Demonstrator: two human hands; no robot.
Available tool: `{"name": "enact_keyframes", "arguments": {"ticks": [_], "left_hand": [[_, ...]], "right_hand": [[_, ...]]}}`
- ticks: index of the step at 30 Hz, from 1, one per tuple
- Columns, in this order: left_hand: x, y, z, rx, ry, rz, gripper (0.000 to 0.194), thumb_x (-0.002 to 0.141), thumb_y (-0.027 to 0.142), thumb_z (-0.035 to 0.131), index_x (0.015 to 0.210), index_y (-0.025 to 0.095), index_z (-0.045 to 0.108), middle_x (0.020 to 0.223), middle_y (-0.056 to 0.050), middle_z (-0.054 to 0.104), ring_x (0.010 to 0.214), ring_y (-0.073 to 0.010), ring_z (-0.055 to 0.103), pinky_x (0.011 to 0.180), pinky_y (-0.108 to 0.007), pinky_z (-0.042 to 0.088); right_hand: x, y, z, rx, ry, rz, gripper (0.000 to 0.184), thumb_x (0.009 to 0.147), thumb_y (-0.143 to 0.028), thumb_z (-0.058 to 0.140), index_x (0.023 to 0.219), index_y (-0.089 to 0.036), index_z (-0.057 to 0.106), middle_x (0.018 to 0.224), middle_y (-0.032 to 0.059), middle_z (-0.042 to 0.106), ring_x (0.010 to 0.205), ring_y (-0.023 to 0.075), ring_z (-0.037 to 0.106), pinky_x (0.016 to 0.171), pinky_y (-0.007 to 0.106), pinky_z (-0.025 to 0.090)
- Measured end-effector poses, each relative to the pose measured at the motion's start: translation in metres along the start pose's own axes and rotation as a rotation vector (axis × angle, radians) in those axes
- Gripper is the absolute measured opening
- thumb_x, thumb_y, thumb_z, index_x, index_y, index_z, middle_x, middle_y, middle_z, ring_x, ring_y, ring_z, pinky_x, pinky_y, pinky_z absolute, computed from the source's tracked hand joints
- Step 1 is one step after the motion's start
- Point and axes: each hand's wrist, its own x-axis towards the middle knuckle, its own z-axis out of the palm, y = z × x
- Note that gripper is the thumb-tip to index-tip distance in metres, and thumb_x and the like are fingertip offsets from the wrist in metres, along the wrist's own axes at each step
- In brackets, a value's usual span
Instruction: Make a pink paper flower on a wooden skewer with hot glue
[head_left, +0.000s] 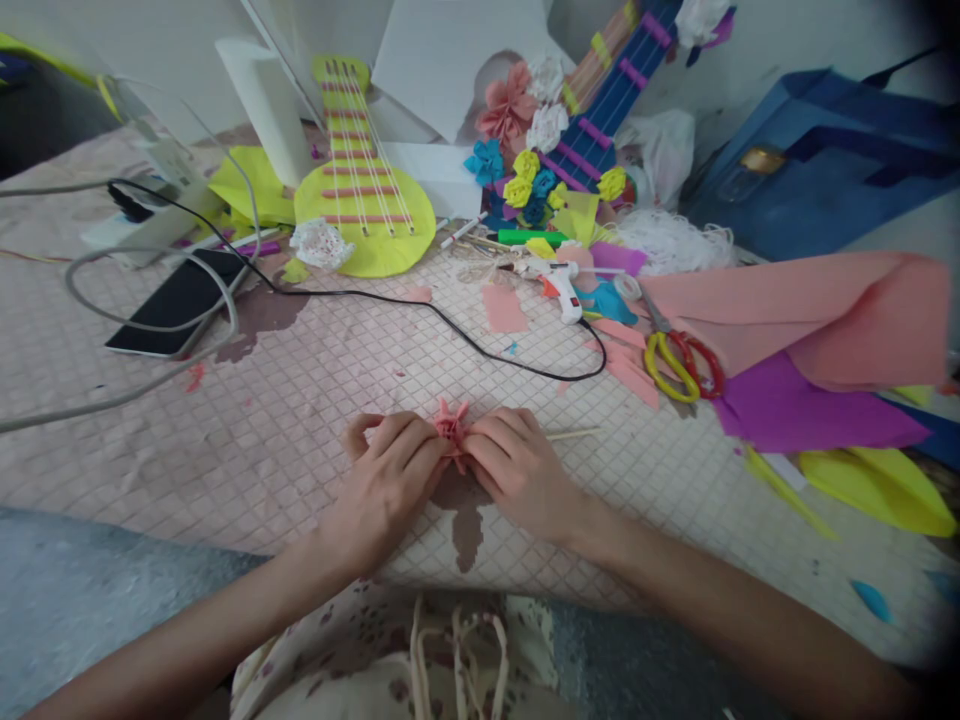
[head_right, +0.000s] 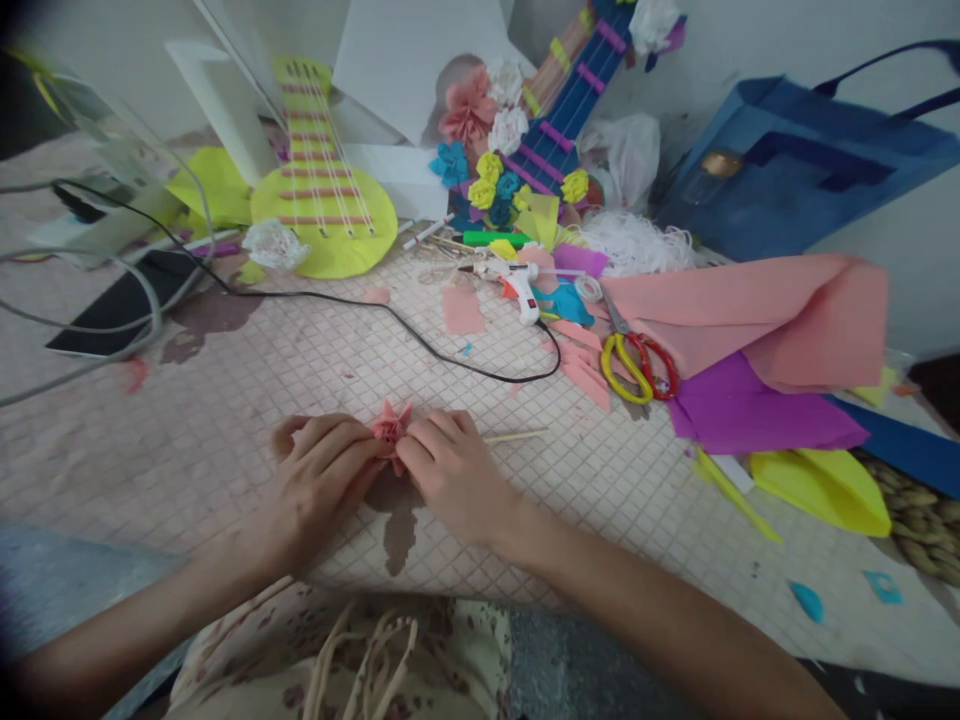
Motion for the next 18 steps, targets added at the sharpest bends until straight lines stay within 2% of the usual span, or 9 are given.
{"name": "enact_keyframes", "arguments": {"ticks": [5, 8, 13, 18], "left_hand": [[0.000, 0.001, -0.001, 0.013, 0.006, -0.005, 0.018, 0.095, 0.020, 0.042, 0.093, 0.020, 0.060, 0.085, -0.001, 0.063, 0.088, -0.0190, 0.053, 0.089, -0.041, 0.026], [0.000, 0.001, -0.001, 0.015, 0.008, 0.005, 0.018, 0.095, 0.020, 0.042, 0.093, 0.020, 0.060, 0.084, -0.002, 0.062, 0.089, -0.0199, 0.053, 0.088, -0.042, 0.026], [-0.001, 0.000, 0.000, 0.009, 0.011, -0.010, 0.016, 0.094, 0.022, 0.044, 0.093, 0.021, 0.060, 0.085, -0.001, 0.063, 0.088, -0.0195, 0.053, 0.088, -0.042, 0.026], [-0.001, -0.001, 0.001, 0.001, 0.009, -0.013, 0.015, 0.094, 0.020, 0.045, 0.092, 0.021, 0.060, 0.085, 0.000, 0.063, 0.087, -0.0193, 0.053, 0.087, -0.042, 0.028]], "right_hand": [[0.000, -0.007, -0.003, -0.026, 0.100, -0.007, 0.018, 0.089, -0.024, 0.052, 0.075, -0.016, 0.059, 0.080, 0.0048, 0.061, 0.080, 0.0195, 0.047, 0.072, 0.036, 0.036], [-0.002, -0.011, -0.001, -0.060, 0.084, 0.008, 0.022, 0.087, -0.029, 0.053, 0.070, -0.017, 0.057, 0.075, 0.0043, 0.059, 0.078, 0.0198, 0.046, 0.070, 0.037, 0.034], [-0.002, -0.011, 0.003, -0.090, 0.047, 0.046, 0.020, 0.087, -0.024, 0.053, 0.068, -0.017, 0.055, 0.075, 0.0032, 0.058, 0.080, 0.0197, 0.046, 0.071, 0.037, 0.033], [-0.003, -0.009, 0.004, -0.109, 0.013, 0.017, 0.017, 0.088, -0.021, 0.052, 0.071, -0.017, 0.056, 0.077, 0.0036, 0.058, 0.082, 0.0200, 0.046, 0.070, 0.037, 0.032]]}}
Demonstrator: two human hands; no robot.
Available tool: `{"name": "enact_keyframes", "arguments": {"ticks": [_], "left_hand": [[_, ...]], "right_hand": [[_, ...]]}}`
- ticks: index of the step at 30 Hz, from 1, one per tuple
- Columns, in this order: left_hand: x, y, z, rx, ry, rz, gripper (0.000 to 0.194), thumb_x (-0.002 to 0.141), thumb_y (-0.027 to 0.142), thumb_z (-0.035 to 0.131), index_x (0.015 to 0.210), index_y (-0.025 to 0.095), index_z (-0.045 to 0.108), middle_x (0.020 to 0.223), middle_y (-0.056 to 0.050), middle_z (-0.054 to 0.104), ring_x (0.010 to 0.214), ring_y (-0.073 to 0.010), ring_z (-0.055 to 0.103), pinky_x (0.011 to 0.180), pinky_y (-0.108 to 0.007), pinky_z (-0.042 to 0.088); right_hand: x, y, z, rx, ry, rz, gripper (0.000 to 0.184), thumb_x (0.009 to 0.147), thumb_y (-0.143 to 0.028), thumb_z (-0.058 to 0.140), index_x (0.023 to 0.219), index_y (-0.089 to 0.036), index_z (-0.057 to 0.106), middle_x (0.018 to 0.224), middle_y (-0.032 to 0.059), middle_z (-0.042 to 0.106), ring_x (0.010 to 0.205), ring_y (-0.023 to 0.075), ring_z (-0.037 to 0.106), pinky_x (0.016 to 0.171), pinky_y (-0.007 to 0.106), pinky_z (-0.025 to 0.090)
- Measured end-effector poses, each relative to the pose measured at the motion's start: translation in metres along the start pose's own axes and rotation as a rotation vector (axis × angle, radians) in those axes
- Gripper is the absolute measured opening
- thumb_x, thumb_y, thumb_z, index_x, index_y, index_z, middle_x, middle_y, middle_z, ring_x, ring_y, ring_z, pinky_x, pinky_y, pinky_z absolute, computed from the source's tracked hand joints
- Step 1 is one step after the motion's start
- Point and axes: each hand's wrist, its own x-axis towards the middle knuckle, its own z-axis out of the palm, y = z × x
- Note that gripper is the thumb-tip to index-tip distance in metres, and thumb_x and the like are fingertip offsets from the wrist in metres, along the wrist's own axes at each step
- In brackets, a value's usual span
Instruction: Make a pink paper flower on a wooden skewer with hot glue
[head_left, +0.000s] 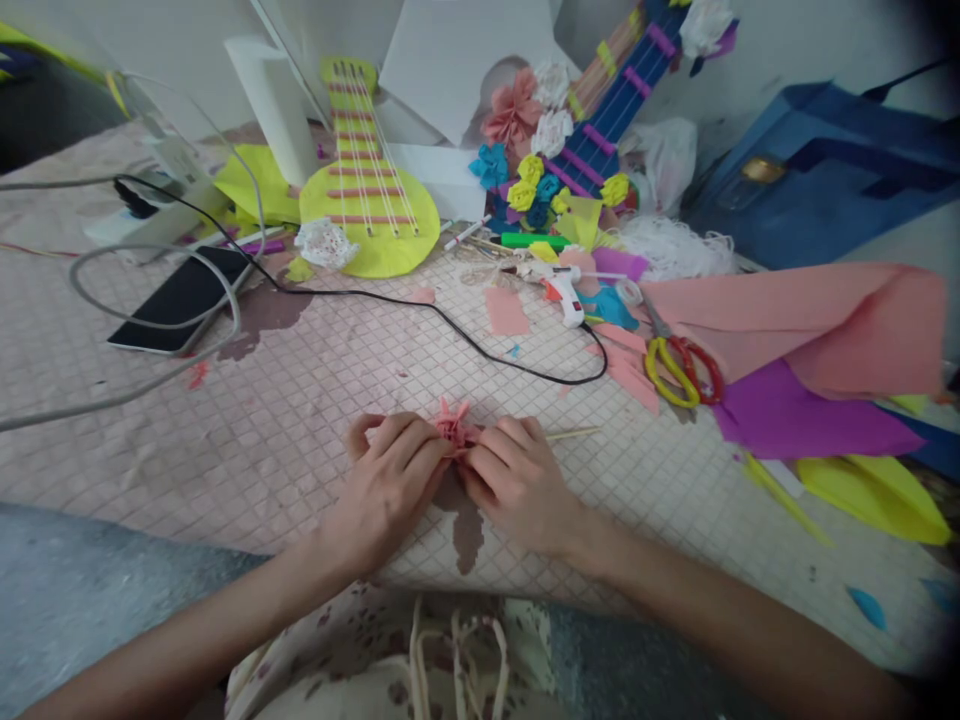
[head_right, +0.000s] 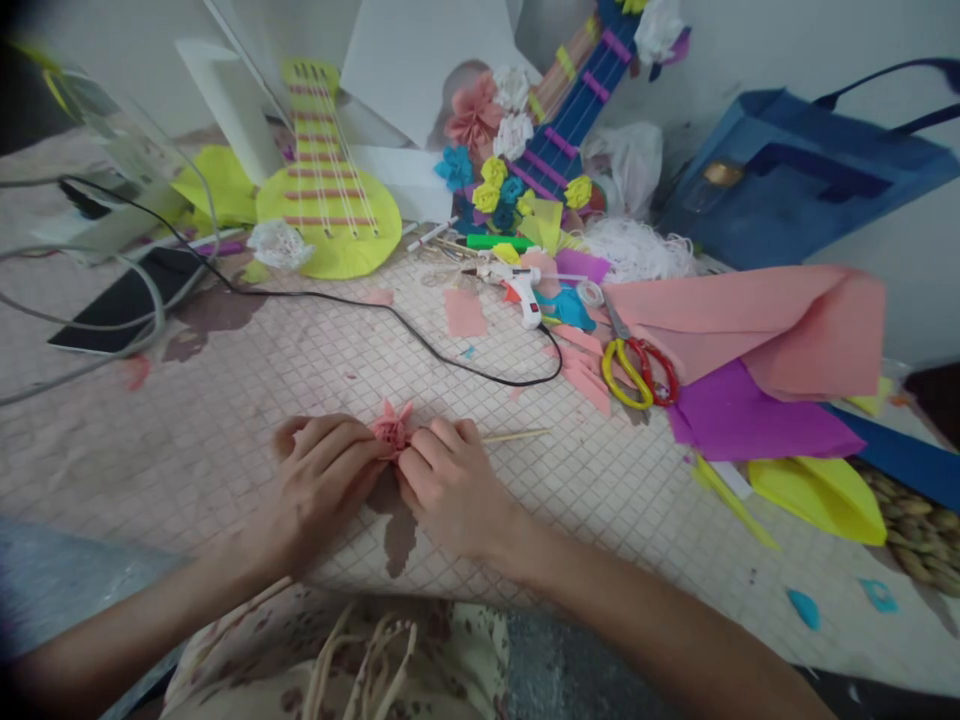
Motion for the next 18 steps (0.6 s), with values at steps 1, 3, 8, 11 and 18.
{"name": "enact_keyframes", "arguments": {"ticks": [1, 3, 8, 11, 18], "left_hand": [[-0.0002, -0.0004, 0.0002, 0.000, 0.001, -0.002, 0.014, 0.093, 0.019, 0.046, 0.092, 0.021, 0.060, 0.085, -0.001, 0.063, 0.088, -0.0193, 0.053, 0.087, -0.042, 0.028], [-0.0008, -0.0011, 0.0005, -0.002, 0.007, -0.011, 0.013, 0.092, 0.018, 0.047, 0.091, 0.021, 0.060, 0.086, -0.001, 0.063, 0.089, -0.0194, 0.052, 0.088, -0.042, 0.030], [-0.0017, -0.0020, 0.0008, -0.012, 0.006, -0.016, 0.011, 0.091, 0.018, 0.048, 0.091, 0.020, 0.059, 0.088, -0.002, 0.063, 0.091, -0.0194, 0.051, 0.088, -0.040, 0.032], [-0.0015, -0.0017, 0.0003, -0.008, 0.015, -0.015, 0.010, 0.091, 0.018, 0.049, 0.090, 0.021, 0.059, 0.088, -0.001, 0.063, 0.091, -0.0192, 0.052, 0.089, -0.042, 0.030], [0.0000, -0.0014, -0.0009, -0.035, -0.024, -0.019, 0.012, 0.092, 0.018, 0.049, 0.091, 0.021, 0.060, 0.089, -0.002, 0.064, 0.091, -0.0197, 0.051, 0.087, -0.042, 0.029]], "right_hand": [[-0.0003, 0.0006, 0.0003, -0.002, -0.003, -0.012, 0.017, 0.087, -0.020, 0.052, 0.071, -0.017, 0.055, 0.076, 0.0035, 0.057, 0.081, 0.0199, 0.046, 0.070, 0.037, 0.032], [-0.0010, 0.0019, 0.0008, -0.005, -0.009, -0.036, 0.017, 0.087, -0.019, 0.052, 0.071, -0.017, 0.055, 0.075, 0.0031, 0.056, 0.080, 0.0198, 0.045, 0.069, 0.036, 0.032], [-0.0017, 0.0039, -0.0011, 0.042, 0.005, -0.068, 0.015, 0.088, -0.020, 0.052, 0.074, -0.016, 0.057, 0.076, 0.0035, 0.057, 0.081, 0.0196, 0.046, 0.070, 0.036, 0.034], [-0.0004, 0.0048, -0.0048, 0.110, 0.064, -0.025, 0.012, 0.089, -0.023, 0.052, 0.082, -0.016, 0.059, 0.085, 0.0047, 0.060, 0.083, 0.0190, 0.047, 0.073, 0.036, 0.036], [0.0016, 0.0092, -0.0072, 0.094, -0.019, 0.010, 0.011, 0.090, -0.018, 0.051, 0.085, -0.017, 0.060, 0.089, 0.0056, 0.061, 0.088, 0.0201, 0.048, 0.076, 0.037, 0.037]]}}
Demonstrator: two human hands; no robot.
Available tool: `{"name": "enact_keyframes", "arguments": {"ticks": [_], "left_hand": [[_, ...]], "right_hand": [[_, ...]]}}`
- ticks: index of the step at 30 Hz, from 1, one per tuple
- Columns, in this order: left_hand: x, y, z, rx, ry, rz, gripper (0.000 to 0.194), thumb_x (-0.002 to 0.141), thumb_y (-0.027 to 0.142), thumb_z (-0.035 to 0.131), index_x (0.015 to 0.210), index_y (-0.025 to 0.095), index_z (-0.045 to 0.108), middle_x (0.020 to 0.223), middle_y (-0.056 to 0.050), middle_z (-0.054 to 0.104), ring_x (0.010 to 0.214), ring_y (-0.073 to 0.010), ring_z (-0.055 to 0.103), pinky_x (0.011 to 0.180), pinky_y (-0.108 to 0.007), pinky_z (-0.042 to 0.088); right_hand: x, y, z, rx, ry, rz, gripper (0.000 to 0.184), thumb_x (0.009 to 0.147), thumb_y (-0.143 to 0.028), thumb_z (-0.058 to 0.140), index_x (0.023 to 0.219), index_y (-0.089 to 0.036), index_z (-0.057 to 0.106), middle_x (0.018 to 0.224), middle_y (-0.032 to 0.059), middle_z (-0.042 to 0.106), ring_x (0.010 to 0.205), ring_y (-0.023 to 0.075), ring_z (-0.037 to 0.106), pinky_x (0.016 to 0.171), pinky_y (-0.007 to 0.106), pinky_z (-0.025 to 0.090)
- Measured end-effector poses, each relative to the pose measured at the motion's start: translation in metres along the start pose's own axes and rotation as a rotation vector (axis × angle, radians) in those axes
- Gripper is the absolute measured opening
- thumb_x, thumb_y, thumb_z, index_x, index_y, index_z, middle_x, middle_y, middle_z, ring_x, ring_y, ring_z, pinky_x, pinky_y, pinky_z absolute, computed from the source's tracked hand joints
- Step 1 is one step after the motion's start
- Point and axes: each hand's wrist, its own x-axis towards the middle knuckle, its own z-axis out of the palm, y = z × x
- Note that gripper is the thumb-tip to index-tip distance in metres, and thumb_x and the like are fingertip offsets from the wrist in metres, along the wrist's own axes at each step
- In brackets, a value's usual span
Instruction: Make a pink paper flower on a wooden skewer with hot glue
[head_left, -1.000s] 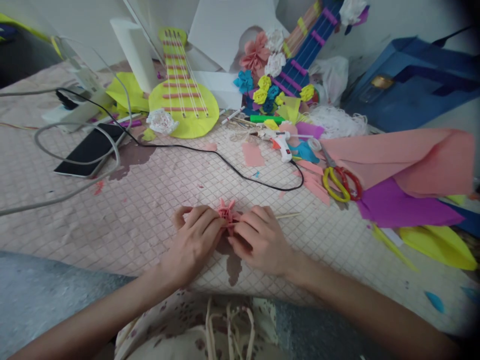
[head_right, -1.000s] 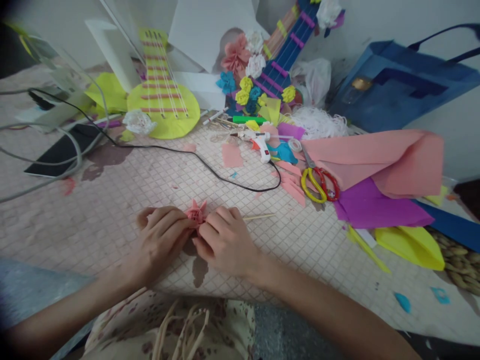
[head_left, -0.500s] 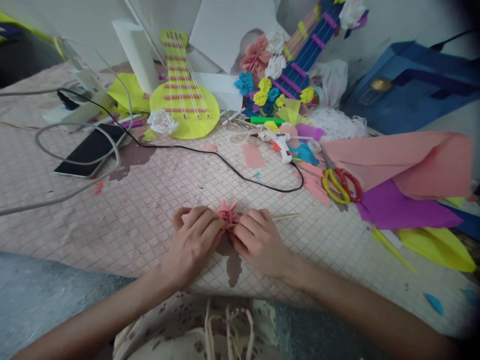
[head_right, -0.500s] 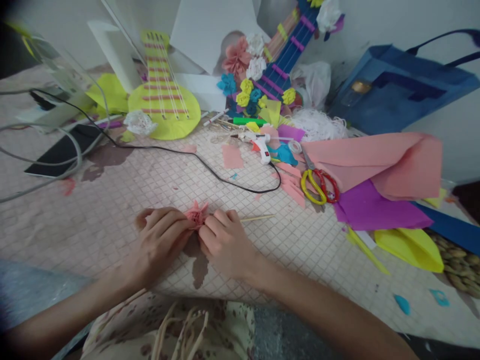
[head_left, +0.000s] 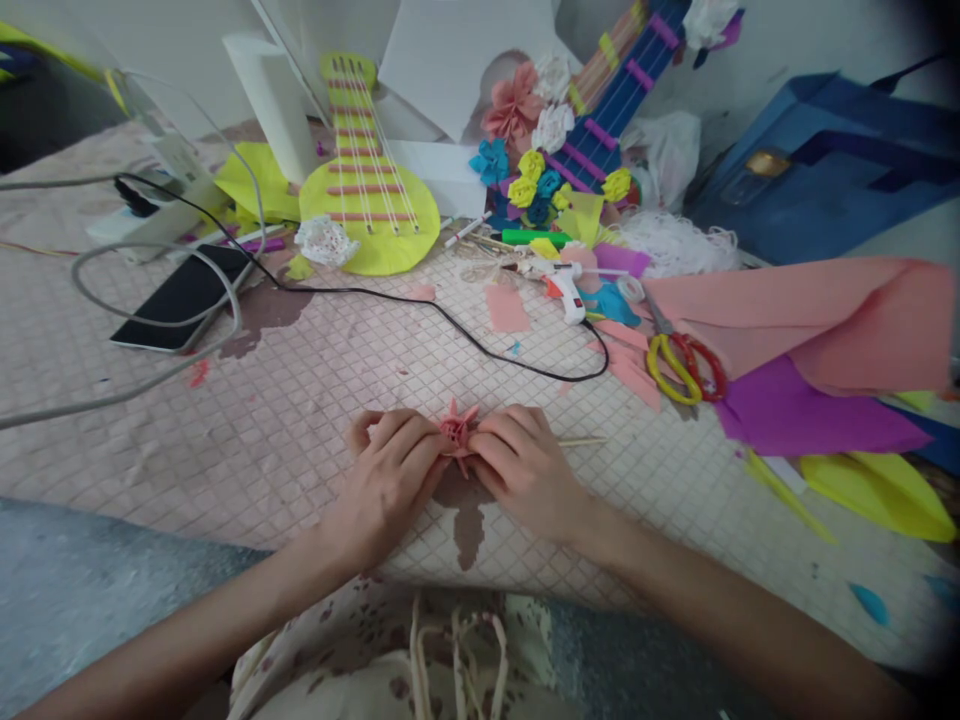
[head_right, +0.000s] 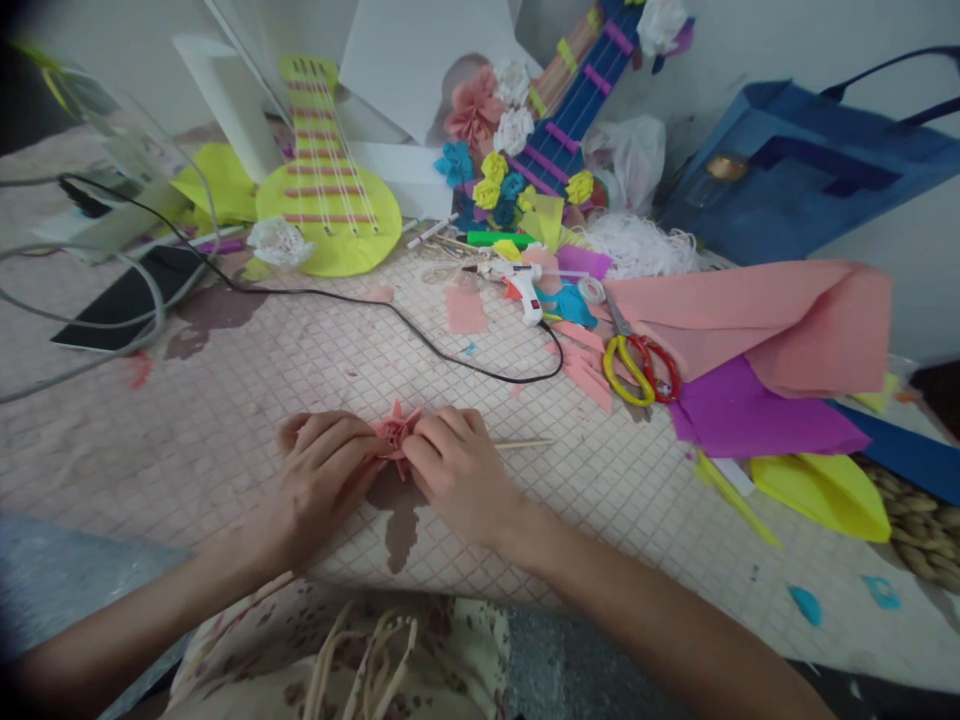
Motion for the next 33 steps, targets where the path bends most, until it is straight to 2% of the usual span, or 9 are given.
{"name": "enact_keyframes", "arguments": {"ticks": [7, 12, 17, 22, 27, 33], "left_hand": [[0.0001, 0.0003, 0.0018, -0.029, 0.009, 0.007, 0.007, 0.089, 0.021, 0.054, 0.091, 0.021, 0.061, 0.089, -0.002, 0.063, 0.091, -0.0197, 0.050, 0.087, -0.041, 0.032], [0.0012, 0.0018, 0.0014, -0.007, 0.033, 0.025, 0.009, 0.091, 0.022, 0.051, 0.090, 0.020, 0.060, 0.087, -0.002, 0.063, 0.089, -0.0191, 0.050, 0.086, -0.040, 0.032], [0.0019, 0.0028, -0.0006, -0.019, -0.047, 0.034, 0.017, 0.095, 0.022, 0.043, 0.093, 0.018, 0.059, 0.088, -0.004, 0.062, 0.091, -0.0198, 0.050, 0.086, -0.040, 0.035], [0.0002, 0.0023, -0.0012, -0.014, -0.101, 0.046, 0.019, 0.096, 0.021, 0.040, 0.099, 0.017, 0.058, 0.095, -0.005, 0.061, 0.096, -0.0211, 0.049, 0.089, -0.042, 0.034], [0.0009, 0.0035, -0.0007, 0.020, -0.058, 0.055, 0.021, 0.096, 0.021, 0.039, 0.098, 0.017, 0.060, 0.092, -0.005, 0.063, 0.094, -0.0208, 0.051, 0.089, -0.042, 0.033], [0.0029, 0.0056, 0.0004, 0.048, 0.030, 0.027, 0.013, 0.093, 0.023, 0.048, 0.088, 0.020, 0.060, 0.086, 0.000, 0.063, 0.089, -0.0189, 0.052, 0.090, -0.042, 0.029]], "right_hand": [[-0.0009, -0.0004, 0.0020, -0.018, 0.004, -0.027, 0.015, 0.091, -0.018, 0.049, 0.081, -0.016, 0.060, 0.086, 0.0052, 0.062, 0.087, 0.0199, 0.048, 0.076, 0.036, 0.037], [-0.0009, -0.0003, 0.0010, -0.024, 0.016, -0.062, 0.017, 0.092, -0.018, 0.047, 0.083, -0.016, 0.061, 0.086, 0.0053, 0.062, 0.086, 0.0192, 0.048, 0.075, 0.036, 0.036], [-0.0024, 0.0008, 0.0004, -0.027, -0.011, -0.066, 0.017, 0.093, -0.018, 0.045, 0.086, -0.017, 0.061, 0.087, 0.0050, 0.063, 0.088, 0.0191, 0.048, 0.077, 0.036, 0.036], [-0.0035, -0.0001, 0.0005, 0.013, 0.012, -0.006, 0.014, 0.092, -0.020, 0.048, 0.086, -0.016, 0.060, 0.093, 0.0067, 0.062, 0.089, 0.0198, 0.049, 0.077, 0.036, 0.038], [-0.0046, 0.0005, 0.0029, 0.016, -0.009, -0.040, 0.014, 0.092, -0.017, 0.047, 0.085, -0.017, 0.060, 0.092, 0.0062, 0.062, 0.090, 0.0197, 0.049, 0.078, 0.036, 0.038], [-0.0037, 0.0002, 0.0026, -0.039, -0.024, -0.060, 0.015, 0.092, -0.015, 0.046, 0.085, -0.016, 0.060, 0.089, 0.0063, 0.062, 0.088, 0.0198, 0.049, 0.076, 0.036, 0.036]]}}
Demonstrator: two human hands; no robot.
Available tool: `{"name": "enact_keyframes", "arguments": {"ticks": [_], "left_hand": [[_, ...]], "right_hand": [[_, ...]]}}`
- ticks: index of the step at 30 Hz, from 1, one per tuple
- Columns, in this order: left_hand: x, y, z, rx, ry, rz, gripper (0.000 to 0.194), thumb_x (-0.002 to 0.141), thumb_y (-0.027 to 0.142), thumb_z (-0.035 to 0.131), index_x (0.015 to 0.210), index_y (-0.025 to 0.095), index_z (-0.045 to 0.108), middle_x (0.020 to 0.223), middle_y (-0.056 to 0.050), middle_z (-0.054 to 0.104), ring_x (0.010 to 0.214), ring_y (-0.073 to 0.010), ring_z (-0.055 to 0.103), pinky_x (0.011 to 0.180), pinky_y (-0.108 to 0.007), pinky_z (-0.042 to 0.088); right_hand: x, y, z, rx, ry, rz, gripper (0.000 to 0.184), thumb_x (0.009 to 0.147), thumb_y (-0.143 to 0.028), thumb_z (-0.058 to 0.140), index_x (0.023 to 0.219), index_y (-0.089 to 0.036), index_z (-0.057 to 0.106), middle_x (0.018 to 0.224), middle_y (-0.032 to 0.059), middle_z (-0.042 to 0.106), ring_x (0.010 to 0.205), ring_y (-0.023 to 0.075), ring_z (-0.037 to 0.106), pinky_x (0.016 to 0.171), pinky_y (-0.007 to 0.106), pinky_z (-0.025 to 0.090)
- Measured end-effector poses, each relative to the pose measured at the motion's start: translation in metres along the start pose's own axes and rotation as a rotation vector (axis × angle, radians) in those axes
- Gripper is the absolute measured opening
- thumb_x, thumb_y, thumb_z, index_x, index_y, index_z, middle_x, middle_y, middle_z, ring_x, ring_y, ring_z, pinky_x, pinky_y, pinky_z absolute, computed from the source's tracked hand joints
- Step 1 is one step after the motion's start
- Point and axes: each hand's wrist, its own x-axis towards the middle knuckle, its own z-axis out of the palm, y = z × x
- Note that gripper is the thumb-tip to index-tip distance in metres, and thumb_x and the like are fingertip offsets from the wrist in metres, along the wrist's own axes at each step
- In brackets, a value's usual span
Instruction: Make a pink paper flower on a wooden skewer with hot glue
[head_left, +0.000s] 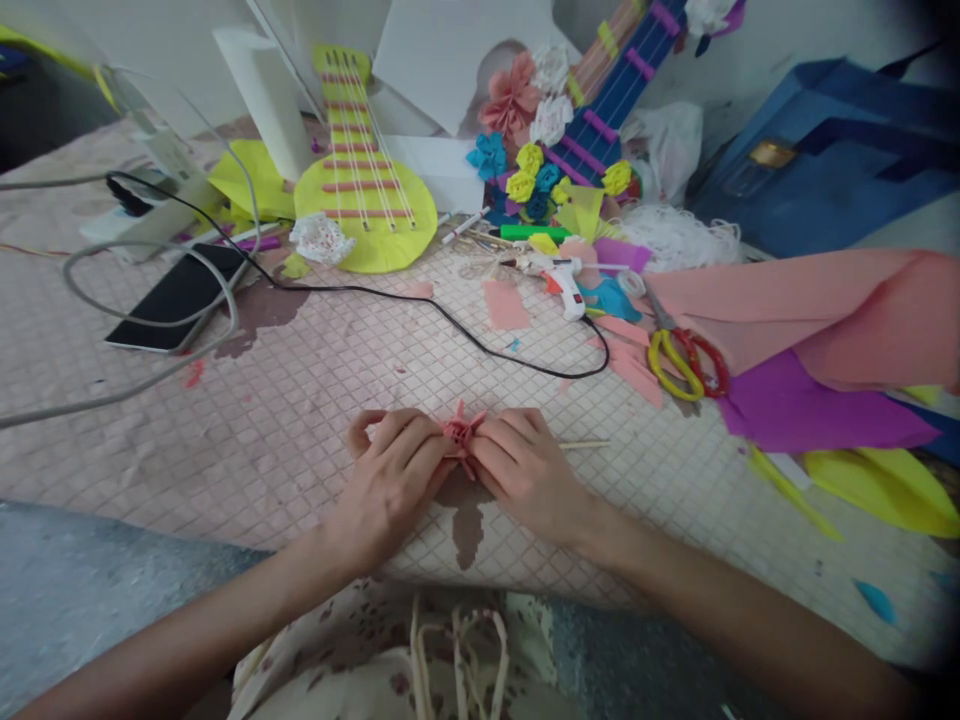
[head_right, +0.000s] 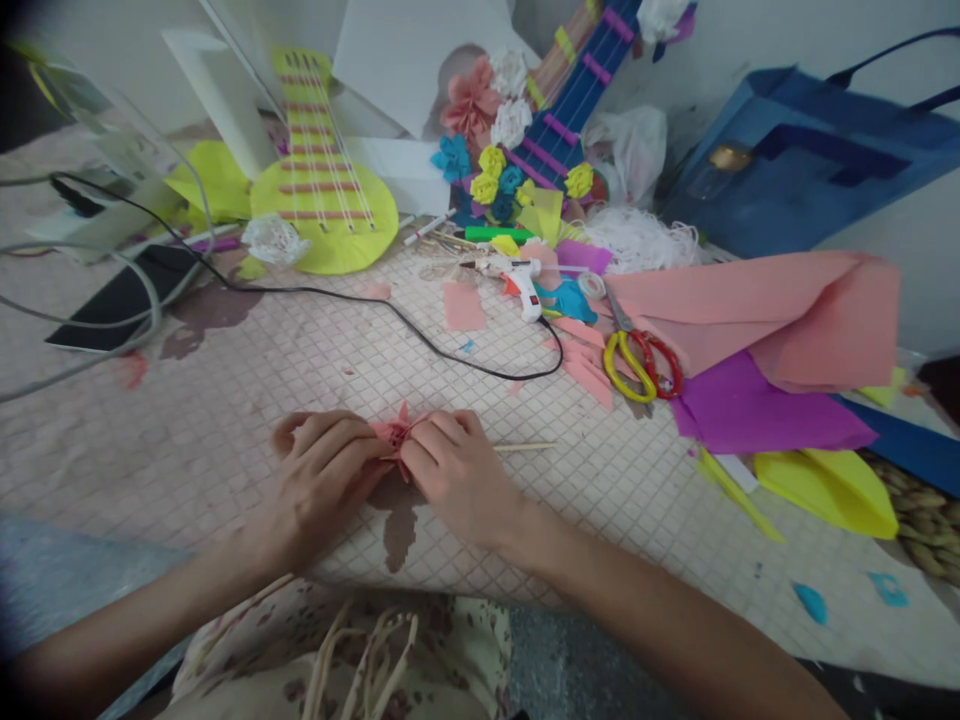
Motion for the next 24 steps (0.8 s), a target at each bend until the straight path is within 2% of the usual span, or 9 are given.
{"name": "enact_keyframes", "arguments": {"ticks": [8, 11, 15, 18, 24], "left_hand": [[0.000, 0.000, -0.001, -0.007, -0.059, 0.032, 0.017, 0.095, 0.020, 0.042, 0.093, 0.018, 0.060, 0.085, -0.004, 0.062, 0.089, -0.0201, 0.051, 0.085, -0.040, 0.035], [0.000, -0.001, -0.001, -0.009, -0.066, 0.039, 0.017, 0.094, 0.020, 0.043, 0.094, 0.017, 0.060, 0.086, -0.005, 0.062, 0.090, -0.0210, 0.051, 0.084, -0.041, 0.035], [-0.001, 0.000, -0.001, -0.020, -0.039, 0.026, 0.020, 0.095, 0.021, 0.041, 0.091, 0.018, 0.060, 0.086, -0.004, 0.063, 0.089, -0.0204, 0.051, 0.087, -0.043, 0.032], [0.000, 0.002, -0.001, -0.023, -0.026, 0.004, 0.020, 0.095, 0.020, 0.041, 0.088, 0.019, 0.060, 0.084, -0.003, 0.063, 0.088, -0.0198, 0.052, 0.087, -0.044, 0.030], [0.001, 0.003, -0.003, -0.005, -0.011, -0.017, 0.015, 0.093, 0.018, 0.047, 0.086, 0.021, 0.059, 0.085, 0.000, 0.064, 0.089, -0.0192, 0.054, 0.089, -0.044, 0.028]], "right_hand": [[0.001, 0.000, -0.001, -0.011, -0.008, 0.017, 0.014, 0.092, -0.016, 0.047, 0.086, -0.017, 0.060, 0.088, 0.0057, 0.062, 0.087, 0.0196, 0.050, 0.075, 0.036, 0.035], [0.001, -0.003, -0.006, 0.029, 0.058, 0.046, 0.013, 0.091, -0.018, 0.048, 0.084, -0.017, 0.060, 0.087, 0.0053, 0.062, 0.086, 0.0191, 0.050, 0.074, 0.036, 0.036], [-0.001, -0.008, -0.009, 0.026, 0.141, 0.054, 0.020, 0.089, -0.025, 0.052, 0.072, -0.017, 0.058, 0.075, 0.0036, 0.060, 0.077, 0.0183, 0.048, 0.069, 0.036, 0.035], [-0.003, -0.011, -0.005, -0.015, 0.130, 0.077, 0.024, 0.087, -0.027, 0.053, 0.066, -0.018, 0.055, 0.069, 0.0027, 0.057, 0.075, 0.0182, 0.046, 0.067, 0.036, 0.032], [-0.004, -0.011, 0.002, -0.065, 0.083, 0.057, 0.022, 0.087, -0.019, 0.051, 0.066, -0.018, 0.054, 0.069, 0.0020, 0.055, 0.077, 0.0181, 0.045, 0.067, 0.036, 0.030]]}}
